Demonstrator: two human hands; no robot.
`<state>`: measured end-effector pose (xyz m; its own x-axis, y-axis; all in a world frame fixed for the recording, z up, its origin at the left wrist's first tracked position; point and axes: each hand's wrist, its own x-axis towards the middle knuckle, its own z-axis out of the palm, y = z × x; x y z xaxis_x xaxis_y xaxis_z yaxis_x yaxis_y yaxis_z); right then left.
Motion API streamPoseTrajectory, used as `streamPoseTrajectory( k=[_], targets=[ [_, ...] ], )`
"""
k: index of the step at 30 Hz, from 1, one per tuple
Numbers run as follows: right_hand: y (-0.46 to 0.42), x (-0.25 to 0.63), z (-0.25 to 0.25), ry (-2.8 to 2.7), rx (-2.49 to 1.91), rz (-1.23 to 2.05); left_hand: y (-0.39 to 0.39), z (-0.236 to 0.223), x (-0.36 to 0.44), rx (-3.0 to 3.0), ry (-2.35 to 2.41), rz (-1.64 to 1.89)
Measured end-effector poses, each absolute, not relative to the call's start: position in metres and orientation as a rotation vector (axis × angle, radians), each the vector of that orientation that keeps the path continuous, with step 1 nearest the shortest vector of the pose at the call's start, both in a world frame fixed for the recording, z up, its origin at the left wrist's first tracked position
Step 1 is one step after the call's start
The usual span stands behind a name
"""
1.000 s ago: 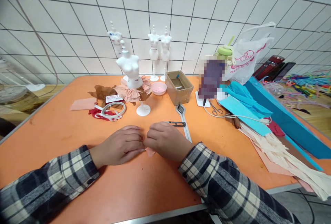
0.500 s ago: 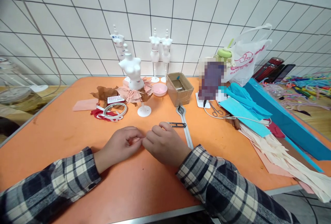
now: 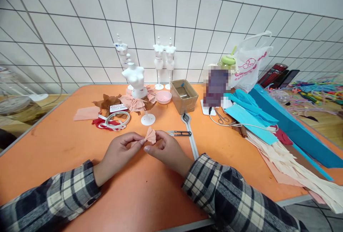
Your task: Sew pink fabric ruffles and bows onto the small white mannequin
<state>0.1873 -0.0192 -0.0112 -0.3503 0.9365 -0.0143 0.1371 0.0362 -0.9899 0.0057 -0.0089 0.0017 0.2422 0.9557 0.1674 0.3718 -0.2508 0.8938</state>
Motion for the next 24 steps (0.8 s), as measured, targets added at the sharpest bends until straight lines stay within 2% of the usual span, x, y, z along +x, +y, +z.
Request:
streamPoseTrajectory(
  k=[11, 18, 24],
  targets=[
    [-0.02, 0.186, -0.007, -1.469, -1.14, 1.292, -0.014, 0.004, 0.007, 1.944, 1.149, 0.883],
    [-0.019, 0.189, -0.009, -1.527, -1.149, 1.238, -0.008, 0.003, 0.003, 1.694, 1.0, 0.778],
    [-0.015, 0.201, -0.009, -1.489, -0.912, 1.446, -0.004, -0.003, 0.0, 1.477, 0.968, 0.685]
  ],
)
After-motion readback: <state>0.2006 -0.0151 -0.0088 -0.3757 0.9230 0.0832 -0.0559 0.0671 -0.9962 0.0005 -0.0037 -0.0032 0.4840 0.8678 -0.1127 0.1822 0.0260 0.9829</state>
